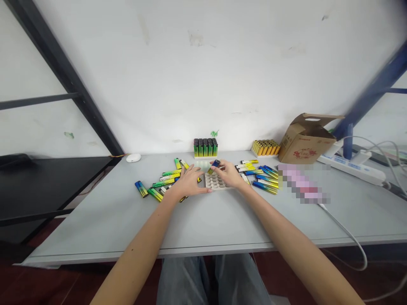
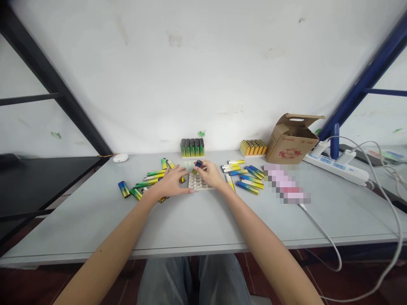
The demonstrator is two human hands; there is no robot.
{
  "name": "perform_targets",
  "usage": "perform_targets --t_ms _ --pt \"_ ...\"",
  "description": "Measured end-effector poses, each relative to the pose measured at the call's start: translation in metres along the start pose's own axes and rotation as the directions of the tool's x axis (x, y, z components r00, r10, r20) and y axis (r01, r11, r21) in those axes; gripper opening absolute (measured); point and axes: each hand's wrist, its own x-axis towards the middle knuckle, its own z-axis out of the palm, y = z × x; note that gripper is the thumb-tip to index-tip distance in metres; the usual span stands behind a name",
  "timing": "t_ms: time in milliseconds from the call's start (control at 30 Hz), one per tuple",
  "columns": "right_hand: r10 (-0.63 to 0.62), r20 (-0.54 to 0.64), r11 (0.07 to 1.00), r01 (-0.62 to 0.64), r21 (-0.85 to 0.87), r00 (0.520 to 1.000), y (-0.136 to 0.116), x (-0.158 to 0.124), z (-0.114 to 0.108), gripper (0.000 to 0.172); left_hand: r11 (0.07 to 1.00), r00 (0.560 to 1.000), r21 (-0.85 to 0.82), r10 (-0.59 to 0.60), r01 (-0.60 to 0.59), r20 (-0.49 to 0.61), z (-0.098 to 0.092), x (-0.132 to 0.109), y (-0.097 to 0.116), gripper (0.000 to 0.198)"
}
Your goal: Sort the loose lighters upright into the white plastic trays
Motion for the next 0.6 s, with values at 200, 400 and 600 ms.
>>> perform_targets --t_ms 200,400,600 --pt "-0.035 0.063 0.999 0.035 0.009 0.997 -0.001 0.002 -0.001 0.023 1.0 1.0 -0.005 -0.012 0.011 -0.026 0.006 0.002 -0.001 0.078" --pt "-0.09 0.113 0.992 0.098 -0.075 0.99 -0.003 0.001 0.003 0.018 1.0 1.0 -0.007 0.005 -0.005 -0.026 0.011 0.003 -0.007 0.082" --pt "-0.106 0.074 0.983 0.116 -0.139 0.992 0.001 0.004 0.008 0.024 0.998 0.994 -0.001 0.067 -0.067 -0.085 0.01 0.003 -0.005 0.071"
